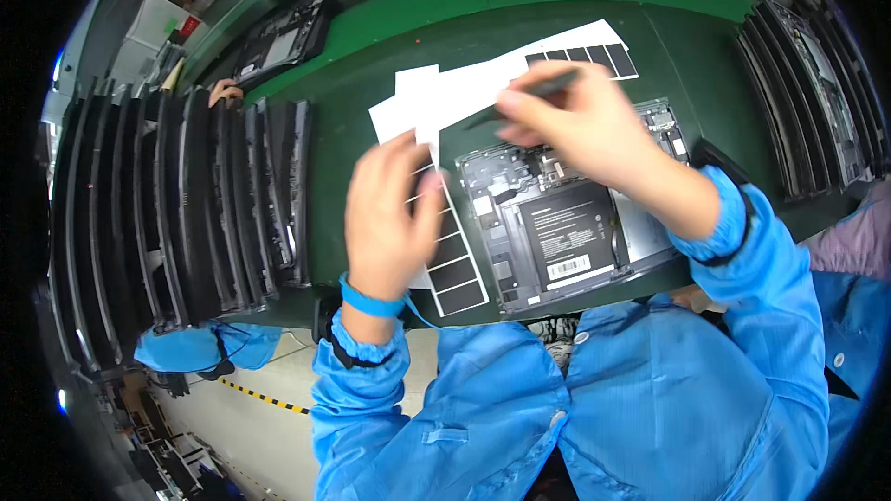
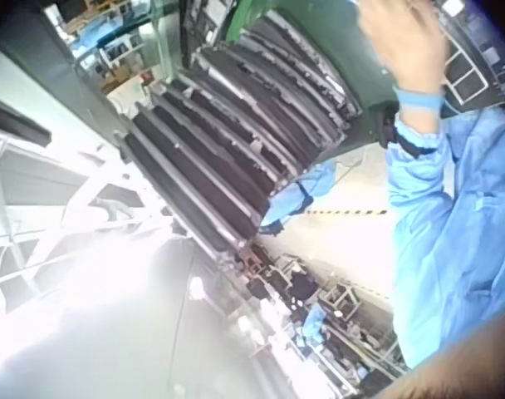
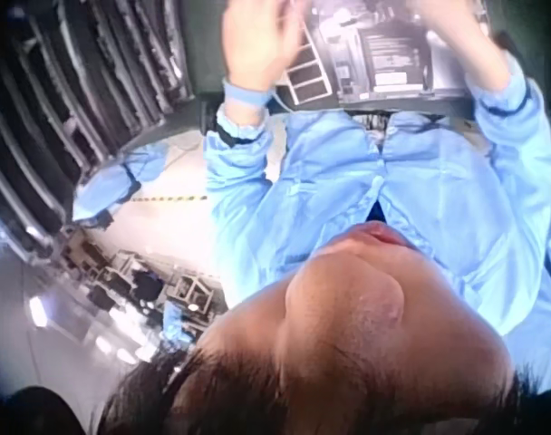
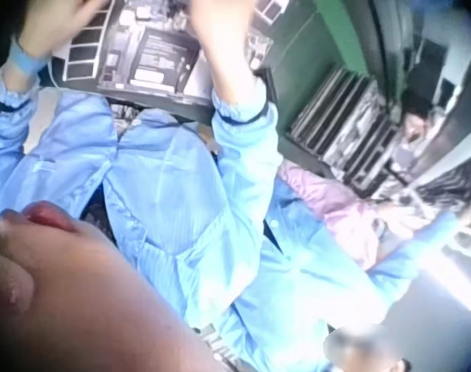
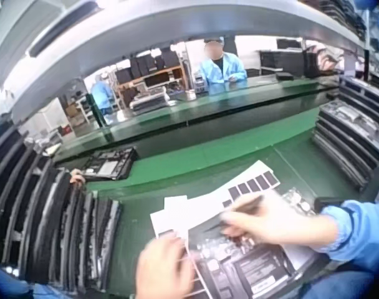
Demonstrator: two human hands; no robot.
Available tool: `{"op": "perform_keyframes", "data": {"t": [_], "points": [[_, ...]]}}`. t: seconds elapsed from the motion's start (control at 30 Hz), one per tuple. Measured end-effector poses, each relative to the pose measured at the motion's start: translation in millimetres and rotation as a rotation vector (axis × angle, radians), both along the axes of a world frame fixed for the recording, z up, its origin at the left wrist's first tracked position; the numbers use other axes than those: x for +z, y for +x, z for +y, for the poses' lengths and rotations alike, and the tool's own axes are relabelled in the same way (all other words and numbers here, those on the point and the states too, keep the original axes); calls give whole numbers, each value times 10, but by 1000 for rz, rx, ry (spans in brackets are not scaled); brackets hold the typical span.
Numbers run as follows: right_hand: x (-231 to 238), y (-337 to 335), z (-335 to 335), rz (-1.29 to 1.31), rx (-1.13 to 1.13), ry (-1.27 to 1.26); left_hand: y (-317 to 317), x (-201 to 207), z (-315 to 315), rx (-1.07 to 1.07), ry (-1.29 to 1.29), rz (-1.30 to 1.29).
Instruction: The recorder is assembling components into laptop or tablet chassis at a factory workbench, using a marker and tweezers.
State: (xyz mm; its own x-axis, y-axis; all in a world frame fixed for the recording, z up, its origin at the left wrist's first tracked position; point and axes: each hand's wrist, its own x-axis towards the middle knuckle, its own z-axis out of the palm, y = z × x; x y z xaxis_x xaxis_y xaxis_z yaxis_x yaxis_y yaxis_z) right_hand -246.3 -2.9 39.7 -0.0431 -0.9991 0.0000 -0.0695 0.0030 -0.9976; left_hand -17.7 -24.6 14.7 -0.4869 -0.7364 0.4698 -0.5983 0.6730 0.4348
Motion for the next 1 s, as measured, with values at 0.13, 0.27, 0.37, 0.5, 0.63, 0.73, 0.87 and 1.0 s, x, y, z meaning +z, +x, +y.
{"op": "perform_keyframes", "data": {"t": [0.13,0.27,0.37,0.5,0.63,0.73,0.87,1.0], "points": [[-262,549,-557,272,53,-128,263,-325,-214,248,45,-139],[-404,649,-667,395,-22,-211,208,-370,-165,285,136,-359],[-430,635,-650,388,-54,-189,175,-342,-161,281,123,-394],[-497,645,-696,292,-49,-187,172,-321,-175,273,142,-405],[-488,652,-702,193,-53,-99,206,-336,-181,278,136,-413],[-518,657,-710,275,-44,-134,195,-325,-172,283,139,-420],[-543,656,-703,247,-25,-160,184,-297,-142,294,136,-438],[-509,634,-639,129,-41,-185,156,-294,-135,270,117,-450]]}}
